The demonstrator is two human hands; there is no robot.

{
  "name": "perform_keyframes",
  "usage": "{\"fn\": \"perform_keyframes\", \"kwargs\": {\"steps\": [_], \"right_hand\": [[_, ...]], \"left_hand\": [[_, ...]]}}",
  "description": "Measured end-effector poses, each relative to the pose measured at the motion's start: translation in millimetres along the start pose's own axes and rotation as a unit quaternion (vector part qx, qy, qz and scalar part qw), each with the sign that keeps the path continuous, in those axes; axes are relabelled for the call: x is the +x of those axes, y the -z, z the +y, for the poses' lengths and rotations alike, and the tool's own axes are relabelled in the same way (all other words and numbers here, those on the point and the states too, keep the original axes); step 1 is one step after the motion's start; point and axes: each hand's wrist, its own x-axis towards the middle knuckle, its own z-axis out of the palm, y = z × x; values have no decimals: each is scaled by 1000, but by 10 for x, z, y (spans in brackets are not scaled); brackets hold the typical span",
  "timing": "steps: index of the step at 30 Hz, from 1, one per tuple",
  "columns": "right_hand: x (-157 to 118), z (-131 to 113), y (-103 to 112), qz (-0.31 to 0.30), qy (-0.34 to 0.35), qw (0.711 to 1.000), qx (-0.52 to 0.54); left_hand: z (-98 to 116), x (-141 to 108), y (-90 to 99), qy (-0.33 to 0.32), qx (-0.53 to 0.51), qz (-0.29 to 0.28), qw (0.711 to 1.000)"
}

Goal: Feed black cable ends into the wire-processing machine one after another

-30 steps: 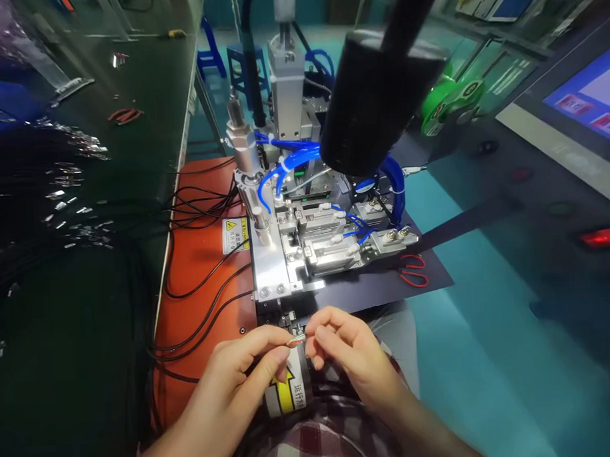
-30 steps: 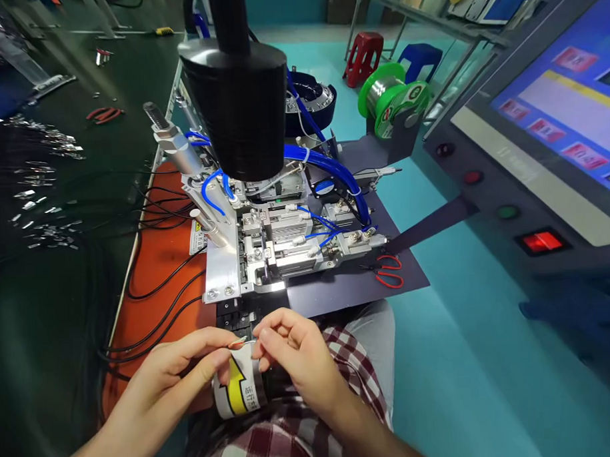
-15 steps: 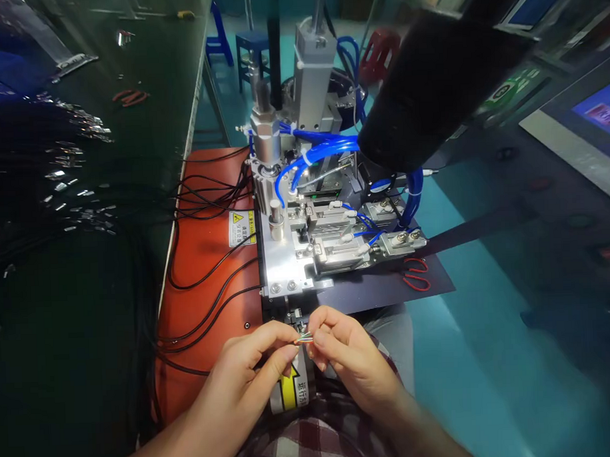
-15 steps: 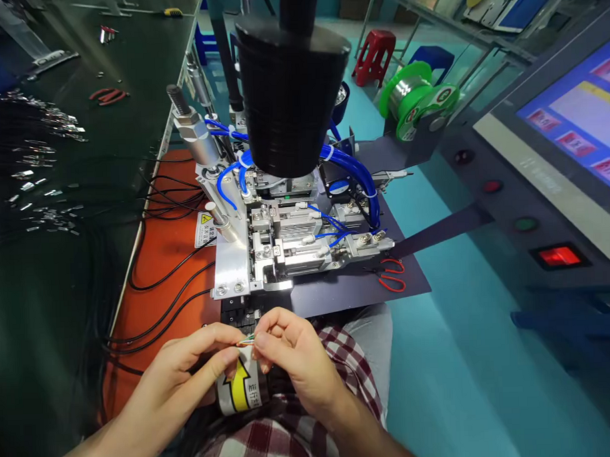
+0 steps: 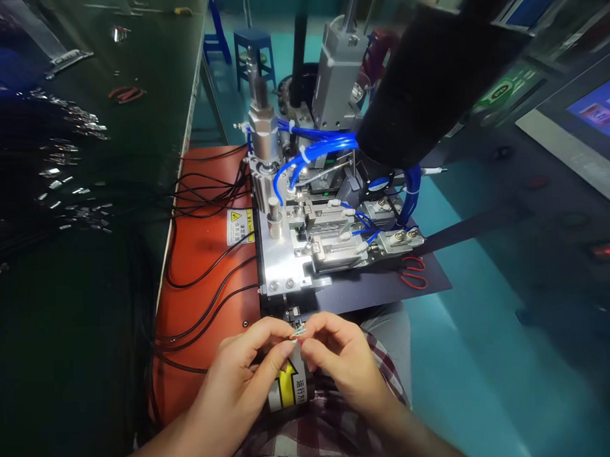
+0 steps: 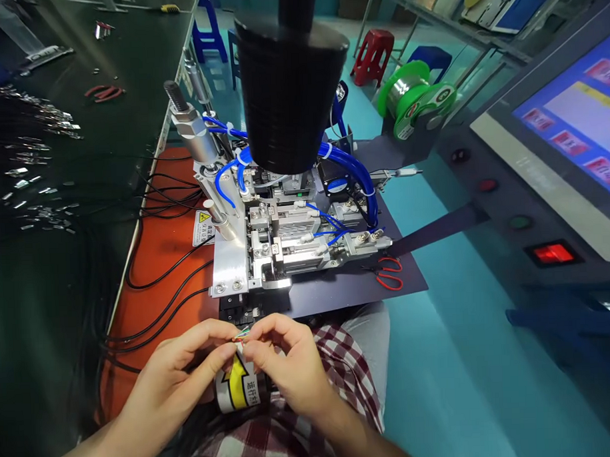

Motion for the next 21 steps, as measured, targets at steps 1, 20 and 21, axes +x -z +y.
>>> {"fn": "perform_keyframes", "kwargs": {"steps": [1,20,21], "right_hand": [[-17,0,-20,6,13,1000,-20],[-74,-62,-124,38,72,982,-171],[-81,-46,-142,42,75,980,-180]], "left_hand": [[-9,-4,-5,-6,1,2,1000],[63,63,-2,194,-262,-14,945],[55,55,-16,190,-265,-1,945]]}}
